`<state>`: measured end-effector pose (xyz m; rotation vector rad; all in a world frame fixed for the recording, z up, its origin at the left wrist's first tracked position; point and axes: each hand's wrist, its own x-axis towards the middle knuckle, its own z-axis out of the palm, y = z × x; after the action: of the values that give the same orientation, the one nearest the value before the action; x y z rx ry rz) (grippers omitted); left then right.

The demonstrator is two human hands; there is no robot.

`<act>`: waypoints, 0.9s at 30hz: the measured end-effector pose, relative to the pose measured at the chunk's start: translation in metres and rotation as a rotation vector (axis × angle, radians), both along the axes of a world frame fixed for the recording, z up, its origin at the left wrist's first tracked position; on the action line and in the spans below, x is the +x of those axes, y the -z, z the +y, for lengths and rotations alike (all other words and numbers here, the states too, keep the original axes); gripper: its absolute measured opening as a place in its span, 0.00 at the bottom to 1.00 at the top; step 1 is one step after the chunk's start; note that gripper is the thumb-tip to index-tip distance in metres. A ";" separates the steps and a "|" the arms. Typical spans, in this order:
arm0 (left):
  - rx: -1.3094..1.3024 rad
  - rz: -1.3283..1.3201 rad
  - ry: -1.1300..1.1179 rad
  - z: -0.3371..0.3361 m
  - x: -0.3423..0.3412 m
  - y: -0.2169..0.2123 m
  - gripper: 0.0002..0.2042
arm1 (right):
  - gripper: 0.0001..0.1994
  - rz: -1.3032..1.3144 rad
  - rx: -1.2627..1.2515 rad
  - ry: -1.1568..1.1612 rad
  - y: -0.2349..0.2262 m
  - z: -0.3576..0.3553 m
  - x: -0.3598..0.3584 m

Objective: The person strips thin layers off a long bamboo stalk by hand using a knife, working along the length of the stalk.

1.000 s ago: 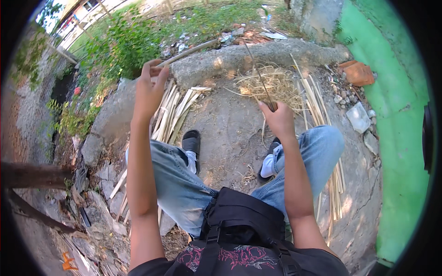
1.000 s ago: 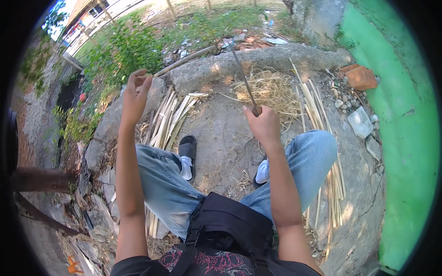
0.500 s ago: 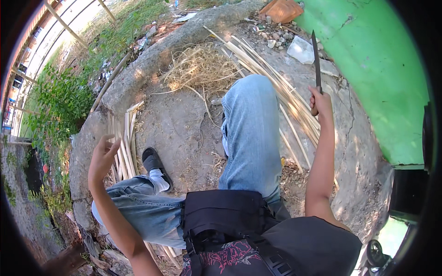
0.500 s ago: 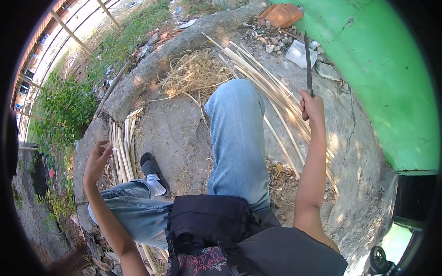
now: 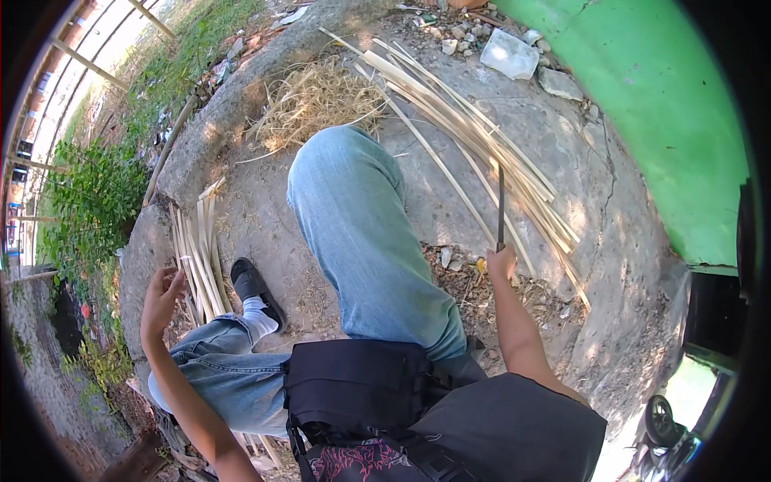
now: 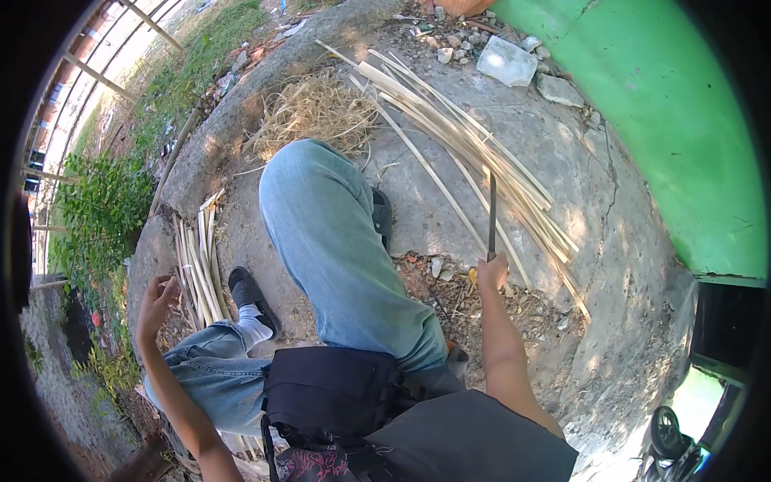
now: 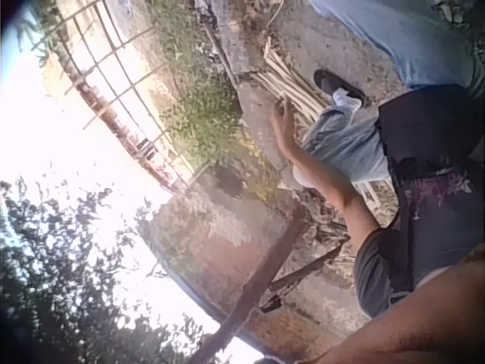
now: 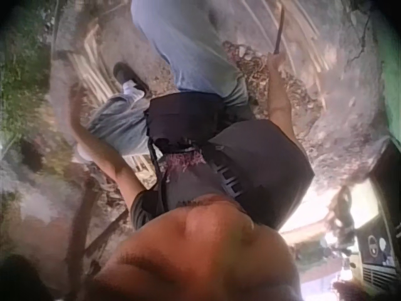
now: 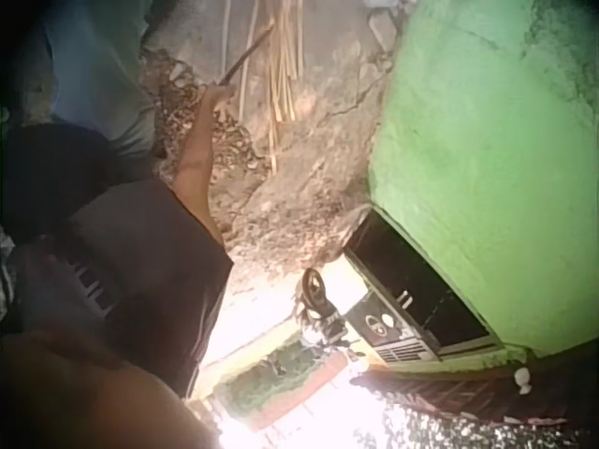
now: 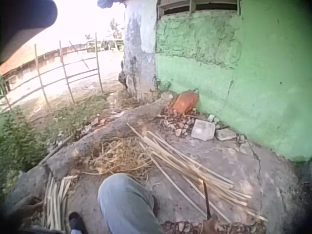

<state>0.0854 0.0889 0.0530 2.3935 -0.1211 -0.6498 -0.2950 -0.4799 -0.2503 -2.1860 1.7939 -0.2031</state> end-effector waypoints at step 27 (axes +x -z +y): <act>0.217 0.095 -0.097 -0.007 0.008 0.015 0.19 | 0.20 0.222 0.092 -0.251 0.014 -0.150 0.071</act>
<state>0.0933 0.0817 0.0382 2.5509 0.1117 -0.7631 -0.2239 -0.6295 -0.2646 -2.4172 1.5760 0.1810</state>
